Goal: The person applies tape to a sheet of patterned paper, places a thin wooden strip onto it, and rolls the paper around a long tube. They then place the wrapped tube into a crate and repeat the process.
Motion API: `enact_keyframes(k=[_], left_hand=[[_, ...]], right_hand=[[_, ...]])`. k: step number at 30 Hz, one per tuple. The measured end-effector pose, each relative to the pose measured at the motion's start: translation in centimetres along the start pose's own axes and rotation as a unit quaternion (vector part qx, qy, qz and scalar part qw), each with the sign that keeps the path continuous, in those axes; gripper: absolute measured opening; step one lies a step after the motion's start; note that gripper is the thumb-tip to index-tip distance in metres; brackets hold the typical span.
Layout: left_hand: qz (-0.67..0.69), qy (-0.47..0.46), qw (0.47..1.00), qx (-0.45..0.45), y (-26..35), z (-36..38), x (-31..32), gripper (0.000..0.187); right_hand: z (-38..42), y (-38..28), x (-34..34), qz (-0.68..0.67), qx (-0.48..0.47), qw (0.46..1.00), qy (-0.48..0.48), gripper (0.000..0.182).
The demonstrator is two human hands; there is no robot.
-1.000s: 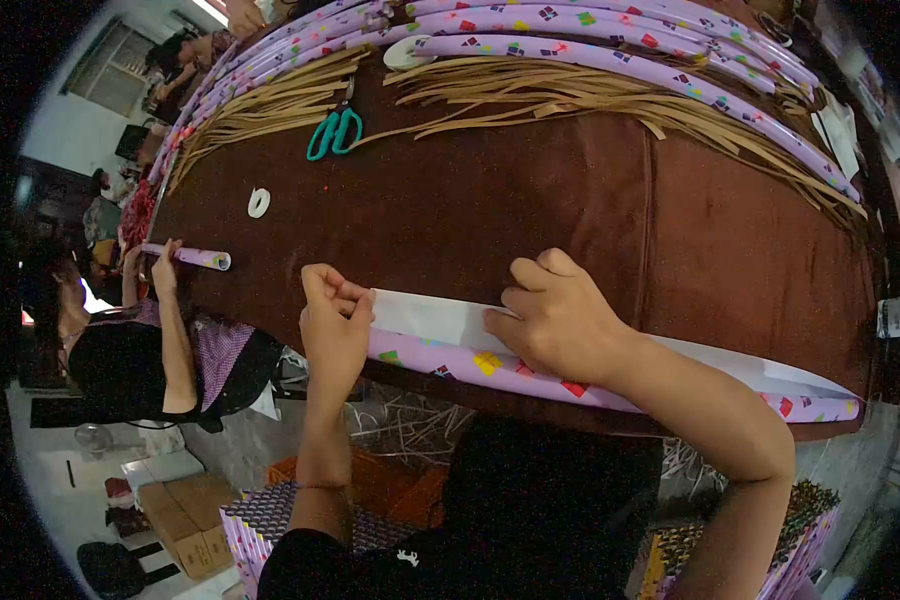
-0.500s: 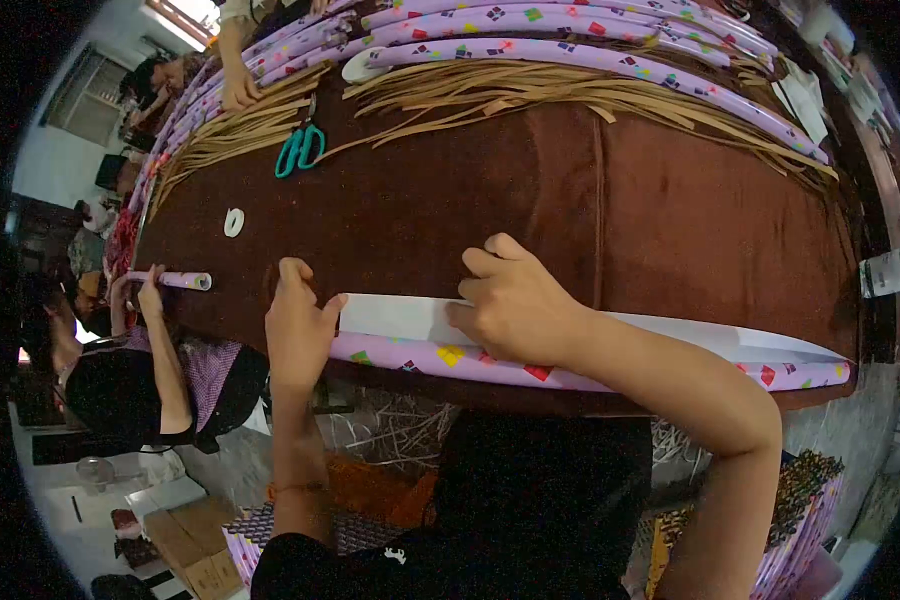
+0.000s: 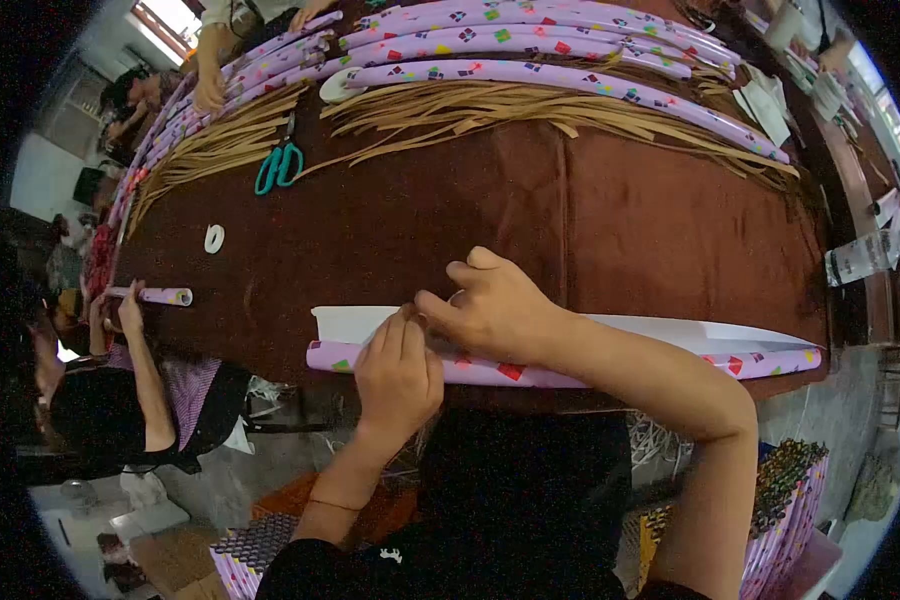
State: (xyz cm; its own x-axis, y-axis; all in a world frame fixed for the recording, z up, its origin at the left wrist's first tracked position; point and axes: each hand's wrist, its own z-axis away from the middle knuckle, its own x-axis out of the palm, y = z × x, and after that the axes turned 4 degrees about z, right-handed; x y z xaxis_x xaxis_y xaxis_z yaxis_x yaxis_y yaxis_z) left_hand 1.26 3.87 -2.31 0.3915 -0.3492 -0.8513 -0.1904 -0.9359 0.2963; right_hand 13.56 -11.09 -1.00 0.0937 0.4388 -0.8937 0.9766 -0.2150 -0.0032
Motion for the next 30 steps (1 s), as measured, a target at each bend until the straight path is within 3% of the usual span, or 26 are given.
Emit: enact_keyframes(k=[4,6,10,11,14,21,30], left_hand=[[0.025,-0.019,0.999,0.011,0.3,0.0,-0.6,0.035],[0.022,-0.043,0.999,0.009,0.3,0.0,-0.7,0.036],[0.002,-0.034,0.999,0.016,0.1,0.3,-0.2,0.039],[0.005,-0.051,0.999,0.005,0.2,0.3,-0.3,0.039],[-0.031,-0.037,0.999,0.017,-0.1,0.7,0.0,0.043],[-0.005,-0.071,0.997,-0.007,0.3,0.6,-0.3,0.041],[-0.006,-0.081,0.997,-0.010,0.2,0.5,-0.3,0.039]], right_hand=[[0.0,0.7,-5.1,-0.043,0.078,0.994,-0.060,0.035],[1.5,0.5,-7.8,-0.081,0.148,0.985,-0.030,0.036],[7.2,-0.2,-12.7,-0.051,0.315,0.945,-0.070,0.030],[9.1,-0.3,-13.3,-0.036,0.314,0.944,-0.089,0.030],[13.9,-0.6,-13.5,0.020,0.436,0.899,-0.027,0.039],[16.4,0.0,-10.6,0.159,0.474,0.866,0.012,0.046],[15.6,0.0,-10.0,0.142,0.472,0.870,0.008,0.040]])
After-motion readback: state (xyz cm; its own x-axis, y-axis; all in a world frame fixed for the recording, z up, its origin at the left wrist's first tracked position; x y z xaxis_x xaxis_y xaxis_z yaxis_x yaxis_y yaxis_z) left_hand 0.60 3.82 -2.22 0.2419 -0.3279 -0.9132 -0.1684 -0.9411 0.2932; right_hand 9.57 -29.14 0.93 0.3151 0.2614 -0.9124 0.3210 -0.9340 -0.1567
